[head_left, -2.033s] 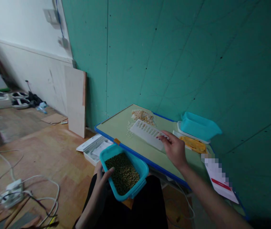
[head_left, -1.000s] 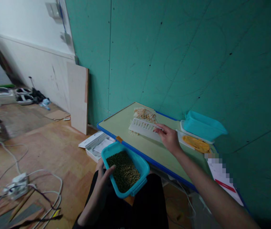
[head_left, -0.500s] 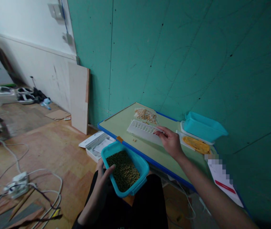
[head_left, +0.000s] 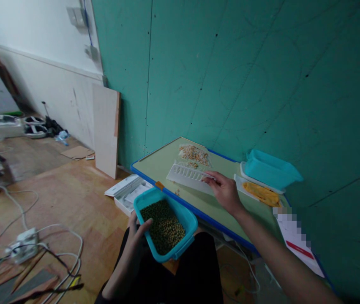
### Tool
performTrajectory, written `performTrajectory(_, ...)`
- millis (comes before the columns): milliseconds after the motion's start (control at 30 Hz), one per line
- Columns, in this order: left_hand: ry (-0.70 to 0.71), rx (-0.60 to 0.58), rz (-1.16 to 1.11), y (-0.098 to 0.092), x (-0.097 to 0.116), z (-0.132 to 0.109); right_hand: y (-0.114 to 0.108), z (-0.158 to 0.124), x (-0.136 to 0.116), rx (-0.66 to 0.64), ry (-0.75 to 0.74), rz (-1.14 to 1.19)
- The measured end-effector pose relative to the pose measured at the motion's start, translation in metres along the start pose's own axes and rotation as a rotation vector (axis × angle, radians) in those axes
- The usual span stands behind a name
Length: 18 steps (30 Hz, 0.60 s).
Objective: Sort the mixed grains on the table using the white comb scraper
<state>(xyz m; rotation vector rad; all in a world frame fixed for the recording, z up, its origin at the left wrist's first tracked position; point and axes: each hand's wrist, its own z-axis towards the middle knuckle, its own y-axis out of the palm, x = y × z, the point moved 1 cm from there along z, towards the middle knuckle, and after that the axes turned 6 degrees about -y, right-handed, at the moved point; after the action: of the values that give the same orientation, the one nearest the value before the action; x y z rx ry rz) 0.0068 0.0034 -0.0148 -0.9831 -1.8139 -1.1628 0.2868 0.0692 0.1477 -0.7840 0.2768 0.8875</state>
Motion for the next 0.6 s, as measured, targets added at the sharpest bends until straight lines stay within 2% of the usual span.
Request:
performTrajectory(233, -0.073, -0.007, -0.034, 0.001, -0.004, -0.001, -0.004, -0.011, -0.009, -0.017, -0.006, 0.026)
performTrajectory(433, -0.089, -0.018, -0.033, 0.001, -0.001, -0.004, -0.004, -0.017, -0.015, 0.003, -0.011, 0.052)
performTrajectory(600, -0.118, 0.001, -0.028, 0.003, 0.002, -0.006, -0.003, -0.022, -0.021, -0.031, -0.019, 0.072)
